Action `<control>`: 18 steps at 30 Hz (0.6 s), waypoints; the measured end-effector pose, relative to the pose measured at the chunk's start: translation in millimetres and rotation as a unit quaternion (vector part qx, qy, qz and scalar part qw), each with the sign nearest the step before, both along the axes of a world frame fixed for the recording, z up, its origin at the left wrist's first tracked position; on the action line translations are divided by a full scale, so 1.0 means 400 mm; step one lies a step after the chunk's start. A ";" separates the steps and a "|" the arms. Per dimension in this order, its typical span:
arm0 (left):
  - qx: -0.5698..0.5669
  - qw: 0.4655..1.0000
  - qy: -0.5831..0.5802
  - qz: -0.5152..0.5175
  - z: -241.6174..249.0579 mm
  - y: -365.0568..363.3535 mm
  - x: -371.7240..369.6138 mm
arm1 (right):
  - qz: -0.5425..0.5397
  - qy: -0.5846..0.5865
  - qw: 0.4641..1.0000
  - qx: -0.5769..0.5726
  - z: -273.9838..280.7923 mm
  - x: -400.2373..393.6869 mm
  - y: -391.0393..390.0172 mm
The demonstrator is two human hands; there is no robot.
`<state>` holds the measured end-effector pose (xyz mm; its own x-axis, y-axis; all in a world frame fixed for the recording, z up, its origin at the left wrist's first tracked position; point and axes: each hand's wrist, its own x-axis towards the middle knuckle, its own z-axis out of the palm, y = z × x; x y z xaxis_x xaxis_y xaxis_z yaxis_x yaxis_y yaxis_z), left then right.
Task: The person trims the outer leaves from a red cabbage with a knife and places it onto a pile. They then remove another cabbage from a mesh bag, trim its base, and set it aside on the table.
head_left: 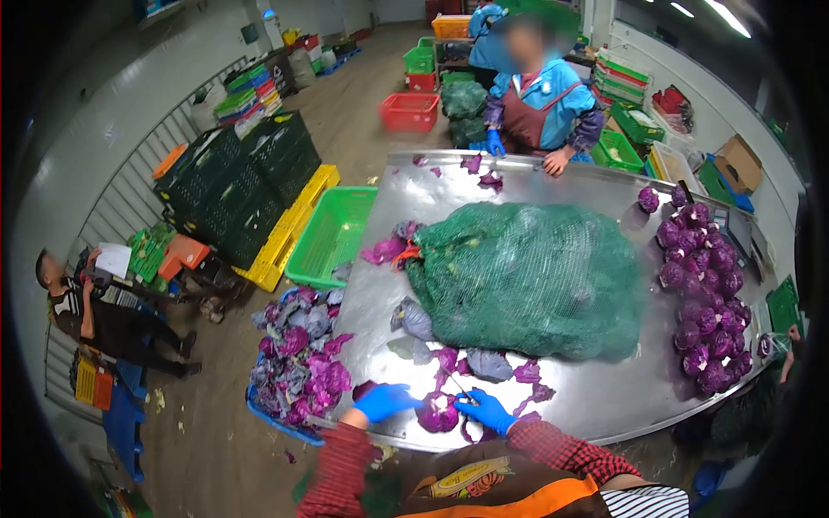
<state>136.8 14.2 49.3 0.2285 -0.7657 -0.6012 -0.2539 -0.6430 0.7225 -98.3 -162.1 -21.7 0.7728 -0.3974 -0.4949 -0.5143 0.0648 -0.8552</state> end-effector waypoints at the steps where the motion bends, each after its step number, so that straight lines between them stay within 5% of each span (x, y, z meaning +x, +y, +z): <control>1: -0.056 0.993 0.072 0.080 0.042 0.001 0.081 | 0.008 0.017 0.999 -0.039 -0.004 -0.005 -0.003; 3: -0.166 0.966 -0.092 0.175 0.155 -0.053 0.233 | 0.007 0.028 0.993 -0.112 -0.087 -0.022 0.006; 4: -0.223 0.940 -0.084 0.242 0.111 -0.068 0.368 | 0.080 0.085 0.993 0.030 -0.057 -0.011 -0.019; 5: -0.273 0.918 -0.068 0.281 0.180 -0.100 0.439 | 0.055 0.089 0.994 0.028 0.007 -0.020 -0.009; 7: -0.232 0.878 -0.261 0.327 0.187 -0.134 0.651 | 0.060 0.048 0.996 0.050 0.004 -0.027 -0.012; 9: -0.215 0.867 -0.254 0.370 0.181 -0.161 0.840 | 0.069 0.059 0.995 0.030 -0.028 -0.023 -0.021; 12: -0.164 0.858 -0.248 0.418 0.329 -0.222 0.811 | 0.061 0.064 0.996 0.017 -0.021 -0.036 -0.026; 15: -0.193 0.869 -0.288 0.354 0.370 -0.250 0.792 | 0.043 0.038 0.996 -0.071 -0.061 -0.048 -0.038; 18: -0.123 0.888 -0.318 0.308 0.422 -0.270 0.738 | 0.028 0.065 0.997 0.013 -0.023 -0.059 -0.056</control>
